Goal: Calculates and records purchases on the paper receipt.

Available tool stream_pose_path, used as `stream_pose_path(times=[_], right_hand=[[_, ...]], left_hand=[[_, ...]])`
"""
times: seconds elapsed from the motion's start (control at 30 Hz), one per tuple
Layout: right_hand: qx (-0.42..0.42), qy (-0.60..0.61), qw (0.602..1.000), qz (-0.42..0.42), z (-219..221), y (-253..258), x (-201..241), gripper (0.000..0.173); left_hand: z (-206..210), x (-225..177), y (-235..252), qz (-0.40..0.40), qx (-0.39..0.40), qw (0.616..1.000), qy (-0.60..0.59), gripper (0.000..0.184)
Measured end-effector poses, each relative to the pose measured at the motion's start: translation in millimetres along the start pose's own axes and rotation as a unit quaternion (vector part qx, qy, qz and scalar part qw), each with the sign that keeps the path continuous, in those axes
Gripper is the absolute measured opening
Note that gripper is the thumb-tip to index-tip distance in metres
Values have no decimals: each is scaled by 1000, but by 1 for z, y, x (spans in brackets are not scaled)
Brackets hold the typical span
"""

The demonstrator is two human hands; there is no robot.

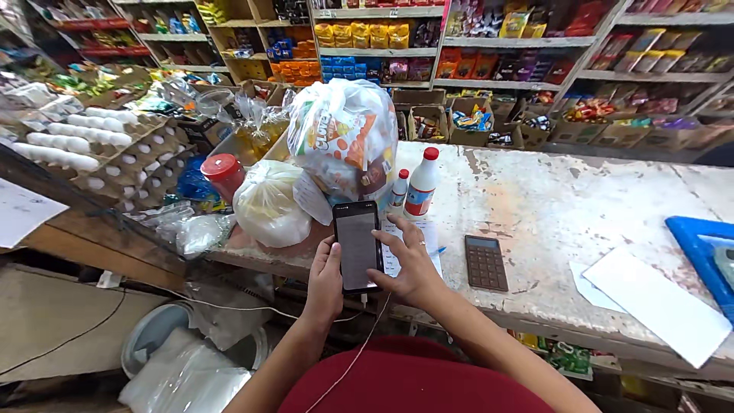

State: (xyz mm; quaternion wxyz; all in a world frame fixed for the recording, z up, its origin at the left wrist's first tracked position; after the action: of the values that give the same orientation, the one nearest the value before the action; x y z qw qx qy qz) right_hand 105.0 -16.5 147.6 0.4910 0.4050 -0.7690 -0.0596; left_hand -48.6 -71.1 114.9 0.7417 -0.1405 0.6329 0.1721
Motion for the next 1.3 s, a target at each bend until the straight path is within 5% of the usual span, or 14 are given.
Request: stream_pose_path(times=[0.17, 0.57, 1.1, 1.3], right_hand=[[-34, -50, 995, -74, -2, 7, 10, 27], [17, -67, 997, -20, 6, -4, 9, 61], [-28, -20, 998, -58, 1, -12, 12, 44], [-3, -90, 995, -46, 6, -7, 13, 55]], left_hand=[[3, -1, -4, 33, 12, 999, 2, 31], [-4, 0, -8, 22, -11, 999, -21, 30], [-4, 0, -11, 23, -18, 999, -25, 30], [-2, 1, -11, 32, -11, 999, -23, 30]])
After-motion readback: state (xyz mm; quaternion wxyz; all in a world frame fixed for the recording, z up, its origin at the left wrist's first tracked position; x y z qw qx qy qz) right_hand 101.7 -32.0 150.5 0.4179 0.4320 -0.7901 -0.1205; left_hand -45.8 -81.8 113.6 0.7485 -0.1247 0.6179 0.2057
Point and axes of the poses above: each hand's wrist, its own y-axis towards the middle knuckle, its own z-axis out of the palm, x = y × z, the point moved 7 cm from there along y, towards the middle knuckle, and after that the axes turned 11 degrees about y, right-handed, at the moved point
